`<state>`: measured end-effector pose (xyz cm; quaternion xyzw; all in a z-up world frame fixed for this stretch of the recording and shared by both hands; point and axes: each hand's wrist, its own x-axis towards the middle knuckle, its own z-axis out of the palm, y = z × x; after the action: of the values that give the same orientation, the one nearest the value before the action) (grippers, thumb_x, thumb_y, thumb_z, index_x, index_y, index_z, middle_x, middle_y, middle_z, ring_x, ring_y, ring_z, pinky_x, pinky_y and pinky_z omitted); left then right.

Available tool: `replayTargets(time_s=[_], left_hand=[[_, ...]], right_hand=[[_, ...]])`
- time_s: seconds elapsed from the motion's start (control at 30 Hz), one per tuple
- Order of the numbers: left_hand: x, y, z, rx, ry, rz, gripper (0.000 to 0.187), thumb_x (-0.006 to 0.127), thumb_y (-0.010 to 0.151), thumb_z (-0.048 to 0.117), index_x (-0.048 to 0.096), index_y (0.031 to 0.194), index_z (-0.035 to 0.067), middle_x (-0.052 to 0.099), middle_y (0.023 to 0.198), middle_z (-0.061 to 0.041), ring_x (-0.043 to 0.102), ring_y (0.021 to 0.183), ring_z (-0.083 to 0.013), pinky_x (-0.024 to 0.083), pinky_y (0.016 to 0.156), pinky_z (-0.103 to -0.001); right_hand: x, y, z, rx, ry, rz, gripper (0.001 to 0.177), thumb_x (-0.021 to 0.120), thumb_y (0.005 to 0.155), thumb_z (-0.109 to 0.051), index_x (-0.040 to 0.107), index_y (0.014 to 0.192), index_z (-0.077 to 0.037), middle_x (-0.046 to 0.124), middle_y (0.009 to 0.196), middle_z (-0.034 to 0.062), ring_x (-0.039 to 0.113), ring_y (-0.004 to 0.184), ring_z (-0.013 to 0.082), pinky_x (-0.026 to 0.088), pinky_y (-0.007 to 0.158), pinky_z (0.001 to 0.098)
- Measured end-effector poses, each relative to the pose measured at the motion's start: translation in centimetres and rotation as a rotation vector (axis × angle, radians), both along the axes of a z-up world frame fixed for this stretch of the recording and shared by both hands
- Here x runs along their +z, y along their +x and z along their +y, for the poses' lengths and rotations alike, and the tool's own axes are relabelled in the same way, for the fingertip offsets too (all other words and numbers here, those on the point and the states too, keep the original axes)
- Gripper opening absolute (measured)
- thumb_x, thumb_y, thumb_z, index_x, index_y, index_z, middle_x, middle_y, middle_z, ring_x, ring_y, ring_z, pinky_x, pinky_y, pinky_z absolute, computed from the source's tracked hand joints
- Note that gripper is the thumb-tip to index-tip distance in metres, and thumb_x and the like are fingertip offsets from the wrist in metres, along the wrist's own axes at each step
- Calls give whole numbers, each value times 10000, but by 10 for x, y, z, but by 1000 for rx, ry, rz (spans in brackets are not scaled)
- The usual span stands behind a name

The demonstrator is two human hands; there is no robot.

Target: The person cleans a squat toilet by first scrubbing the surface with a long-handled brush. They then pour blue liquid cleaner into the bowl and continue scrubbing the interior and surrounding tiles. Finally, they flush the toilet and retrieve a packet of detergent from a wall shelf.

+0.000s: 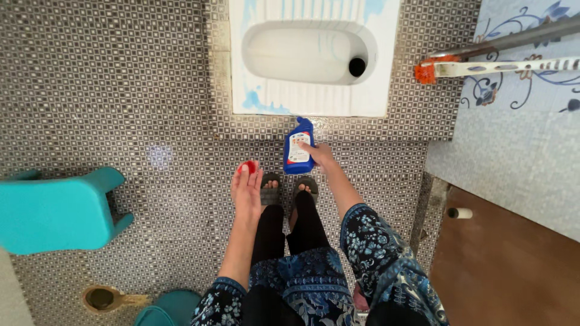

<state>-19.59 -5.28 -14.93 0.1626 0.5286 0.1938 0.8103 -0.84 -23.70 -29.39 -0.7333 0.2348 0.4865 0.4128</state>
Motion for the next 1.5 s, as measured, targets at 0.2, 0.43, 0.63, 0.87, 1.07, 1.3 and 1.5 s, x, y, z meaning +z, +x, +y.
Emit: replayTargets(time_s=[0.2,0.43,0.63,0.87,1.07,1.3,1.5], left_hand=[[-6,9,-10,-20,3,-35,274,683,987,198,578,1186,40,677,1228,-146,659,1236,-279,553,1059,-405],[6,31,-20,-111,-4,-4,306,673,980,229,574,1214,57,704,1238,-137,652,1249,-248,505,1044,-367],[18,54,-30,-144,-29,5,331,682,974,220,547,1221,46,661,1293,-160,646,1282,-281,494,1061,-373],[22,75,-40,-193,-33,-2,396,695,962,214,541,1267,14,659,1300,-159,633,1297,-297,485,1069,-392],[24,102,-54,-215,-13,-11,392,694,961,208,546,1271,20,655,1289,-148,637,1281,-299,499,1053,-407],[31,133,-67,-207,-36,-36,399,703,954,212,544,1273,34,655,1284,-145,647,1264,-293,512,1035,-399],[29,144,-61,-225,-20,16,377,709,950,209,569,1251,32,669,1290,-149,661,1254,-291,504,1047,-399]], right_hand=[[6,20,-40,-37,-49,-20,632,862,762,-449,724,1094,69,783,957,173,756,728,247,532,496,351],[11,34,-82,-151,-97,-2,646,861,772,-424,678,1142,73,775,1013,162,786,812,250,640,629,385],[15,44,-116,-234,-100,-6,664,859,796,-403,651,1175,101,765,1055,196,779,850,274,635,673,414],[27,65,-161,-298,-144,-23,682,866,791,-397,651,1163,133,760,1071,211,782,882,291,653,688,412],[36,93,-195,-251,-278,-21,698,860,836,-385,631,1197,166,743,1105,256,772,903,331,641,707,442],[47,134,-216,-333,-157,-90,676,879,782,-348,641,1193,132,755,1082,218,781,888,298,646,688,445],[48,191,-218,-244,-201,-150,657,877,780,-364,671,1178,117,761,1073,208,778,865,297,622,658,435]])
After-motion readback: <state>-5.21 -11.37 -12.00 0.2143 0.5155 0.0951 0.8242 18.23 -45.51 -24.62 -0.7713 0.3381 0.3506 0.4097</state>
